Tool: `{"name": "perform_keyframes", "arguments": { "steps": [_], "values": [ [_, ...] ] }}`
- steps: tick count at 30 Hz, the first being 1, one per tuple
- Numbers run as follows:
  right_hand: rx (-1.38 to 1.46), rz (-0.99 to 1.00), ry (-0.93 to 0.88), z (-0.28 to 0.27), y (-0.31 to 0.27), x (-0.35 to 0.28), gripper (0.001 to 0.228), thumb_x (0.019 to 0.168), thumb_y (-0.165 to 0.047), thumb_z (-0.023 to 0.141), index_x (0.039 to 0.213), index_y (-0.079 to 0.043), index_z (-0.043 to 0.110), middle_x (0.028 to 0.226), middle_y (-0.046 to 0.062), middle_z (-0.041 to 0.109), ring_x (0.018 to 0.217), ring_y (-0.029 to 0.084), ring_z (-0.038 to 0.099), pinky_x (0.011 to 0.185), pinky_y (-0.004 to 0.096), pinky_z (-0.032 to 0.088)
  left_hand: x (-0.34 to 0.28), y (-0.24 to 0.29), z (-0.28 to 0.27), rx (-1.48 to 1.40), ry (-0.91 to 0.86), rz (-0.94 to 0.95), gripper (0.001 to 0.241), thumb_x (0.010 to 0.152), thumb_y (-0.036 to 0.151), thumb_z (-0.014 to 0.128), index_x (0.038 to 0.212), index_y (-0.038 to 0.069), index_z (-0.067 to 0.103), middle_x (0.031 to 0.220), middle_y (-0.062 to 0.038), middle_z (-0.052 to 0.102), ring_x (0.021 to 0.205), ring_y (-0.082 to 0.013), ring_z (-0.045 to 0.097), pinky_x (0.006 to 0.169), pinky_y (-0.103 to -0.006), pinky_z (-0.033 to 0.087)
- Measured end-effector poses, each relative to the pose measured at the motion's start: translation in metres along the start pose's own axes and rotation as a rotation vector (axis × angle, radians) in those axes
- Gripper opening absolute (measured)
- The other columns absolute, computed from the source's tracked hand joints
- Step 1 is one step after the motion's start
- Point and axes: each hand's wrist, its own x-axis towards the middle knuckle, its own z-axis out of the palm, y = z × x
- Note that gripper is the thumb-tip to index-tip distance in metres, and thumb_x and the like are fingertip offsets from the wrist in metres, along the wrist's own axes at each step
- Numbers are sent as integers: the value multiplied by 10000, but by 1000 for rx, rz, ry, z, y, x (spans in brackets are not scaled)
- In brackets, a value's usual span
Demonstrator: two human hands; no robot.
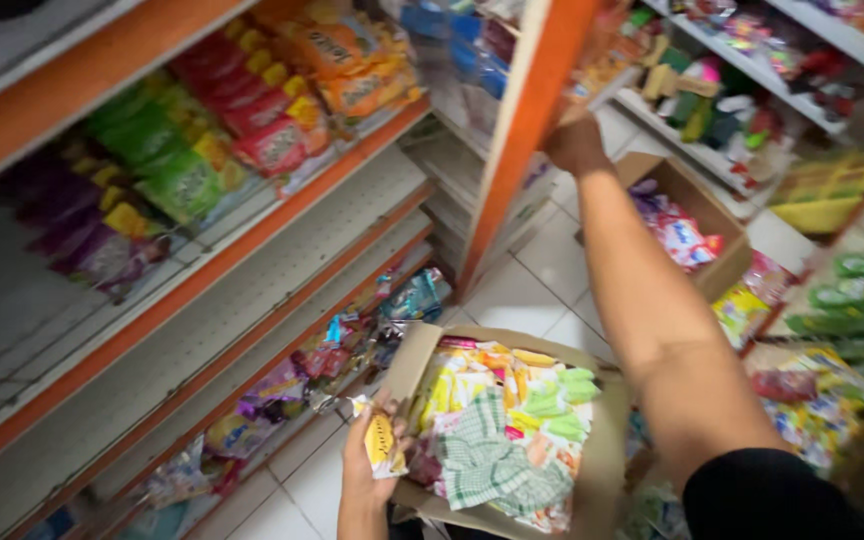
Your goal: The person takes small product packets and a cloth from a cardboard box on the floor, scans some packets with a handheld barcode scanner, and places them onto convenience store shelves.
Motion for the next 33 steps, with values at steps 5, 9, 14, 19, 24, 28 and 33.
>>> {"name": "perform_keyframes", "arguments": {
  "steps": [5, 9, 14, 19, 24, 28, 33],
  "values": [
    [-96, -83, 33, 36, 12, 30, 402, 903, -186, 678, 1298, -126, 633, 1079, 177, 726, 1007, 360, 691, 859, 446, 555, -19, 21, 33, -28, 10, -5, 626, 994, 501, 448, 1379, 10, 506, 1238, -217, 639, 1056, -353, 656, 829, -503, 584],
    [-65, -91, 78, 45, 11, 42, 350, 909, -145, 669, 1255, -92, 653, 1062, 165, 726, 980, 337, 690, 848, 432, 557, -32, 45, 62, -2, 43, 54, 621, 932, 498, 478, 1382, 71, 507, 1350, -224, 624, 1167, -432, 641, 897, -599, 562],
    [-18, -122, 139, 49, -11, 54, 288, 917, -93, 658, 1201, -49, 678, 1041, 151, 725, 946, 308, 690, 835, 416, 560, -51, 76, 80, 148, 11, 181, 527, 904, 180, 633, 1386, 22, 491, 1290, -181, 628, 1195, -396, 653, 984, -602, 560],
    [61, -118, 295, 36, 1, 55, 232, 925, -41, 646, 1147, -6, 704, 1019, 136, 725, 913, 279, 689, 822, 399, 563, -70, 100, 99, 361, 41, 238, 475, 920, 69, 633, 1374, -10, 520, 1199, -191, 675, 1057, -337, 709, 892, -501, 596],
    [213, -47, 739, 4, 29, -19, 187, 932, 11, 635, 1092, 37, 729, 998, 122, 724, 879, 250, 689, 808, 383, 566, -79, 132, 115, 626, 92, 369, 440, 910, 32, 669, 1325, -34, 537, 1132, -173, 708, 973, -280, 731, 842, -400, 606],
    [709, 234, 627, -1, -71, -138, 67, 1043, -17, 648, 1044, 13, 588, 891, 74, 637, 746, 174, 596, 690, 311, 521, -93, 180, 128, 949, 128, 450, 516, 851, 33, 718, 1347, -10, 583, 1151, -80, 714, 1015, -167, 688, 871, -338, 560],
    [1152, -31, -267, 2, -313, -230, 528, 859, -106, 788, 1354, -48, 615, 1262, 96, 704, 1119, 172, 686, 969, 308, 578, -113, 244, 165, 1239, -4, 435, 466, 793, 28, 784, 1218, -13, 597, 1033, -89, 726, 912, -154, 710, 808, -321, 596]
  ]
}}
